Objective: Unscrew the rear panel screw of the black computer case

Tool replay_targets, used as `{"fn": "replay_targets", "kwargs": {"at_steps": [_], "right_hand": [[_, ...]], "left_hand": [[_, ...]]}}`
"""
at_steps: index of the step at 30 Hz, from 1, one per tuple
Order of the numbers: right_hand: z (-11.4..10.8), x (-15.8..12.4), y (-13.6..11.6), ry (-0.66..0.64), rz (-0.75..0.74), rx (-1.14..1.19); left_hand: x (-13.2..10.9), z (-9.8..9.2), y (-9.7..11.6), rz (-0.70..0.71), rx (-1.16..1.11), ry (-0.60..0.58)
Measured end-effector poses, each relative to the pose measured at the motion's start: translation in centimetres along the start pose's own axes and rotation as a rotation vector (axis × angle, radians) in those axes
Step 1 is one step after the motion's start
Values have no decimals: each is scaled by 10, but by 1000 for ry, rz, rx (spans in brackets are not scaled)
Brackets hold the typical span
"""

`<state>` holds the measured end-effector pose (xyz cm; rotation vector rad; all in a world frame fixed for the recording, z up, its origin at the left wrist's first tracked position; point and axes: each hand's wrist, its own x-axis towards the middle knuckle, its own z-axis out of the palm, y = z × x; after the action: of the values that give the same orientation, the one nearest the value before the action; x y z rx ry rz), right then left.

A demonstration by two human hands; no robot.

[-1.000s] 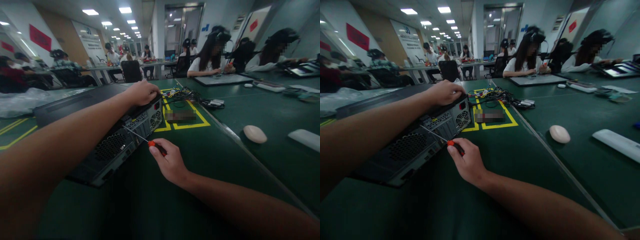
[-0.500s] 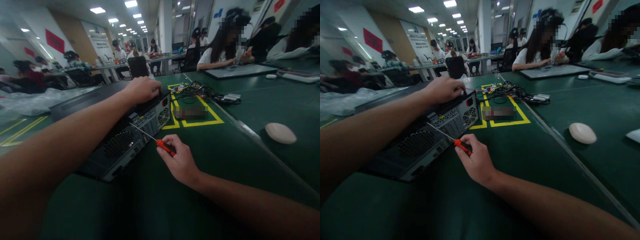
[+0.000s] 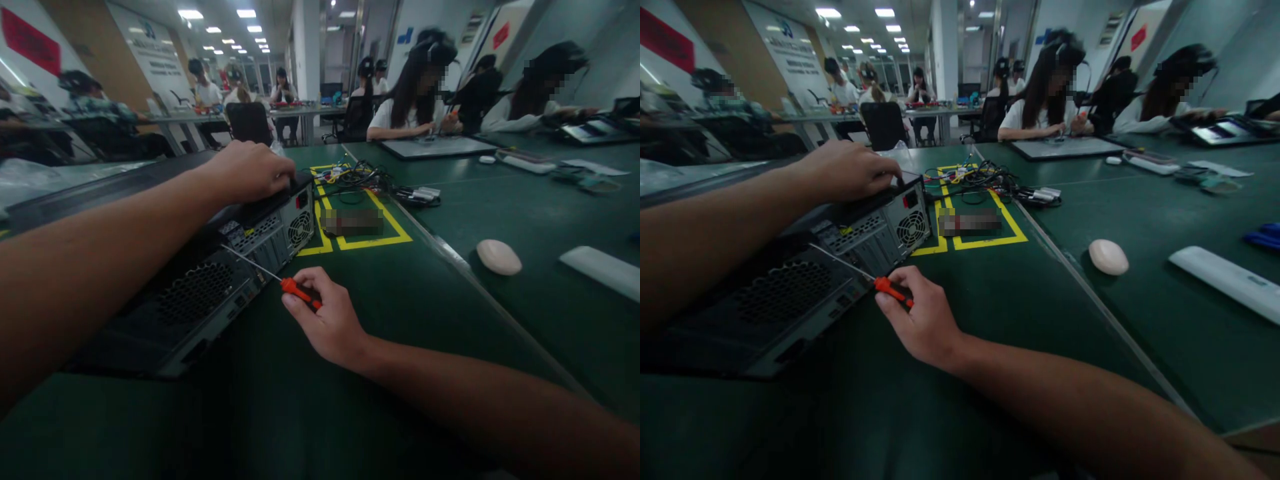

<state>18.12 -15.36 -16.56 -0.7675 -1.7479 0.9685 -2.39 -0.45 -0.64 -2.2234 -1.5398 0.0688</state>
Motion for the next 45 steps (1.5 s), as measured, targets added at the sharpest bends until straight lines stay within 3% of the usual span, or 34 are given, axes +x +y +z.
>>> {"fn": "replay_targets", "kwargs": {"at_steps": [14, 22, 45], "right_hand": [[-4, 0, -3, -24, -79, -49], [-2, -2, -3, -70, 20, 13], [0, -2, 0, -59, 21, 7]], "left_hand": [[-2, -7, 4, -3, 70, -58], [-3, -7, 3, 20, 86, -56], [-7, -10, 6, 0, 73, -56]]}}
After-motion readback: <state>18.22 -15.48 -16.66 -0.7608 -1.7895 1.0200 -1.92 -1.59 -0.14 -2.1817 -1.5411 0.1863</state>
